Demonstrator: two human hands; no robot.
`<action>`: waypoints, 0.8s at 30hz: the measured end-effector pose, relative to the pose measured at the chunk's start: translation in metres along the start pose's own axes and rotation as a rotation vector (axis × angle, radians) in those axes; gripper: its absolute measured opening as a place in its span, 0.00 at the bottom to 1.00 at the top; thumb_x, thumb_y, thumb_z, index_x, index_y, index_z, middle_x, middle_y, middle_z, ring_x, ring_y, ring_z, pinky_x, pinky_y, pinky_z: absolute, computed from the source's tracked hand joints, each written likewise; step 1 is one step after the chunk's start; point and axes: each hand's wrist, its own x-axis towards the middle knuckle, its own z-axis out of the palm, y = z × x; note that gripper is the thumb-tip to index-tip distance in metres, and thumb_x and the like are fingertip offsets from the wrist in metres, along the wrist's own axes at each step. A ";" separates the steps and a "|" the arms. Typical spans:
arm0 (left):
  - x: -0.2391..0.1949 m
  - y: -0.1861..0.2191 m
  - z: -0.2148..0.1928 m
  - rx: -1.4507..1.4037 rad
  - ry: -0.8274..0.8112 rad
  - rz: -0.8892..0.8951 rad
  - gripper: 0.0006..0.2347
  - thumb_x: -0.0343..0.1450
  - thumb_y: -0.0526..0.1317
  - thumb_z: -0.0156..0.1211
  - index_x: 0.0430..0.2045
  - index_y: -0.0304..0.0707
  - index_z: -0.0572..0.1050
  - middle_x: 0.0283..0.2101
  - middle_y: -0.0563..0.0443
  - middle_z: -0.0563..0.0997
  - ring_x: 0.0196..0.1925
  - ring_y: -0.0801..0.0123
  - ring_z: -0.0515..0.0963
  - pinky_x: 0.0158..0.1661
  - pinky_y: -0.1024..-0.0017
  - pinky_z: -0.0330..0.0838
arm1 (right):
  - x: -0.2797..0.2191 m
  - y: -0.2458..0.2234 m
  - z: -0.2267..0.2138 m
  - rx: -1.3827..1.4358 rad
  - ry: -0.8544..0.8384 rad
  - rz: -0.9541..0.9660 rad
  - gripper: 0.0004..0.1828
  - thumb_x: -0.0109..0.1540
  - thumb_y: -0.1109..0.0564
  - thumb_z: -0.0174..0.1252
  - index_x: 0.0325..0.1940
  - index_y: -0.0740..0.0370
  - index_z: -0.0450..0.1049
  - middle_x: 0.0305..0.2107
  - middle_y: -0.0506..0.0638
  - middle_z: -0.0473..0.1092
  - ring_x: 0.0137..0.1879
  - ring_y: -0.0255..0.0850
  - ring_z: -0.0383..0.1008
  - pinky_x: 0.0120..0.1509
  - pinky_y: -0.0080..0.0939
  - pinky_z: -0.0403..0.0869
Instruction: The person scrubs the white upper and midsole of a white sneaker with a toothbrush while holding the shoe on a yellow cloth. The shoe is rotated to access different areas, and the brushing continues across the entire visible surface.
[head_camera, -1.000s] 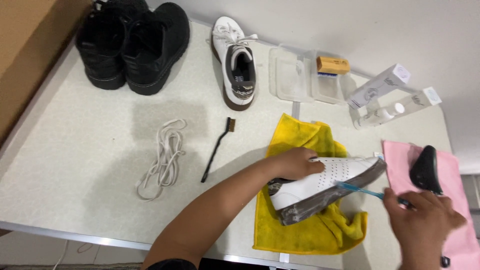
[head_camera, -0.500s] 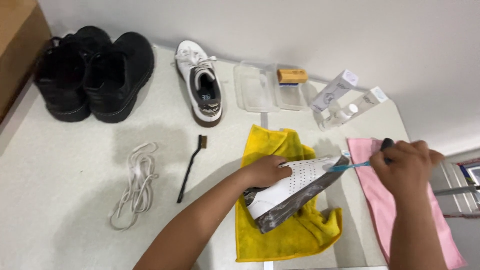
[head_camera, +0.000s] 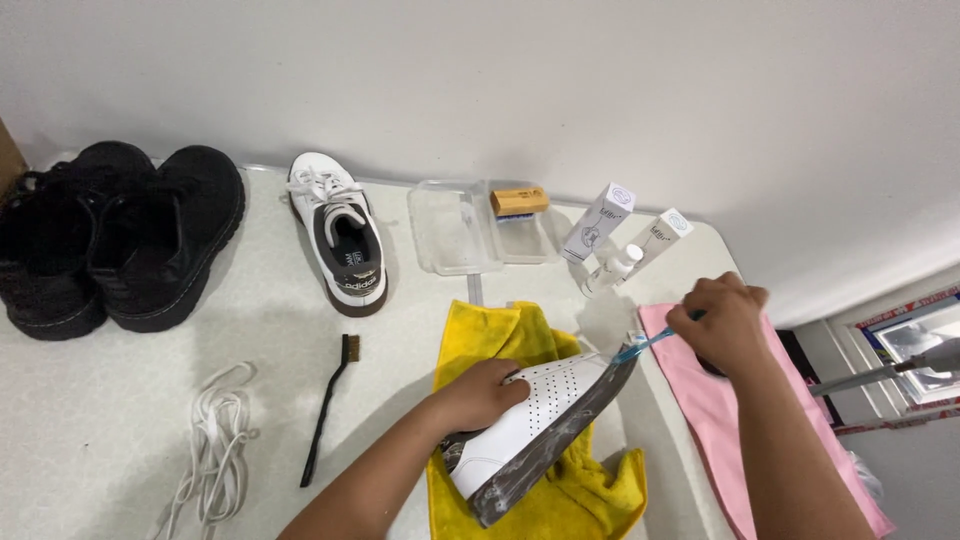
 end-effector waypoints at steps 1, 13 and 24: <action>0.001 -0.002 0.001 -0.010 -0.006 0.006 0.18 0.76 0.52 0.52 0.29 0.33 0.75 0.30 0.44 0.76 0.37 0.62 0.76 0.39 0.66 0.71 | 0.000 -0.007 -0.002 0.000 -0.040 -0.011 0.16 0.56 0.42 0.59 0.21 0.51 0.78 0.24 0.43 0.74 0.48 0.45 0.73 0.59 0.49 0.60; -0.012 0.018 -0.002 -0.030 -0.022 -0.018 0.17 0.77 0.51 0.51 0.31 0.34 0.75 0.31 0.44 0.76 0.36 0.62 0.75 0.39 0.67 0.71 | 0.003 0.024 0.031 0.142 -0.057 0.017 0.17 0.55 0.41 0.60 0.19 0.52 0.73 0.20 0.43 0.71 0.44 0.43 0.73 0.60 0.48 0.61; -0.003 0.004 0.004 -0.019 0.004 0.001 0.16 0.75 0.50 0.54 0.30 0.33 0.75 0.29 0.42 0.75 0.36 0.59 0.75 0.38 0.64 0.71 | -0.039 -0.058 -0.009 0.039 -0.074 -0.169 0.18 0.53 0.38 0.60 0.12 0.45 0.73 0.18 0.37 0.71 0.39 0.38 0.70 0.56 0.44 0.61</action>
